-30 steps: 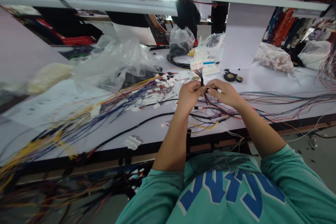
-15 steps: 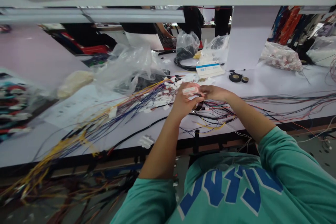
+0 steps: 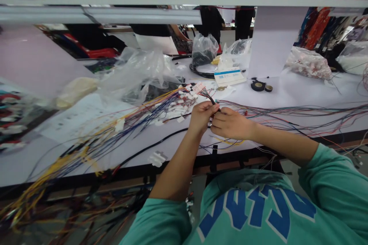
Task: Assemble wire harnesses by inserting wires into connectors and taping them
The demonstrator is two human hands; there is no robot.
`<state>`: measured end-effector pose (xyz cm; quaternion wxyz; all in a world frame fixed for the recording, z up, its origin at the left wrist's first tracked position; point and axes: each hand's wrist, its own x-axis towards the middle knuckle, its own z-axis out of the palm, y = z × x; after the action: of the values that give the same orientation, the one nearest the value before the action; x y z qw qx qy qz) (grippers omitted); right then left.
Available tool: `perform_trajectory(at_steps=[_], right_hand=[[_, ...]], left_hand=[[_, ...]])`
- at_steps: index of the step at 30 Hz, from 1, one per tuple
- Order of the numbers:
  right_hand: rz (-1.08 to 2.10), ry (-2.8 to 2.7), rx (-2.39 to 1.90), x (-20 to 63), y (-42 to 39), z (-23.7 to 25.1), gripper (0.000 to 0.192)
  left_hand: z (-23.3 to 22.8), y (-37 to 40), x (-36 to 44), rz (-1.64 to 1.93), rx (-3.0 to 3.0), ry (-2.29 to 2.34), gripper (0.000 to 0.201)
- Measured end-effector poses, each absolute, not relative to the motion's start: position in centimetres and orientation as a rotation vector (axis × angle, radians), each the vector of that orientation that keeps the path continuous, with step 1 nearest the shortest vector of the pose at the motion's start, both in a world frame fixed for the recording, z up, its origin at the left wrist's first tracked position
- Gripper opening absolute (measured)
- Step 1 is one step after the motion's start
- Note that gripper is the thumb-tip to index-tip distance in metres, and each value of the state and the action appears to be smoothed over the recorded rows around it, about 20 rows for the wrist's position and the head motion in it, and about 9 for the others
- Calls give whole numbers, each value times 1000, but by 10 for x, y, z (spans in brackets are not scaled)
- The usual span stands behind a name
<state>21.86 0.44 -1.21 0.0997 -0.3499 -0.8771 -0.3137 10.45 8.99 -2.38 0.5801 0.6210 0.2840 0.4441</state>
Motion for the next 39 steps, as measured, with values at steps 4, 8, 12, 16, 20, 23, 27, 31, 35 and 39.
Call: perform_trajectory(at_steps=[4,8,12,16,20,23,27,31,35,39], right_hand=[[-661,-2623,-1163,234,-1,-4,22],[-300,-2409,-1476,261,1,4,33],[85,-2238,-1509,267,27,-5,21],[561,-2070,-1309,256,53,-25,20],[733,-1819,-1428,256,50,-35,18],[410,-1888,-1424,261,31,-31,22],[-241,-2337,-1131,250,9,-21,31],[-604,-2685,-1051,233,2,-16,32],[-537,-2608,-1237,242,-3,-11,25],[-271,-2409,-1469,265,-2,-2,38]], left_hand=[[-27,93,102,1077,1499,697,27],[-24,90,98,1021,1627,746,19],[-19,85,94,1044,1821,710,16],[-21,88,92,1162,1907,680,17],[-29,94,96,1179,1643,599,28],[-32,97,101,1039,1438,594,37],[-31,95,106,1062,1418,639,35],[-32,92,107,1065,1319,655,36],[-33,94,107,1072,1214,617,41],[-28,94,102,1052,1322,548,37]])
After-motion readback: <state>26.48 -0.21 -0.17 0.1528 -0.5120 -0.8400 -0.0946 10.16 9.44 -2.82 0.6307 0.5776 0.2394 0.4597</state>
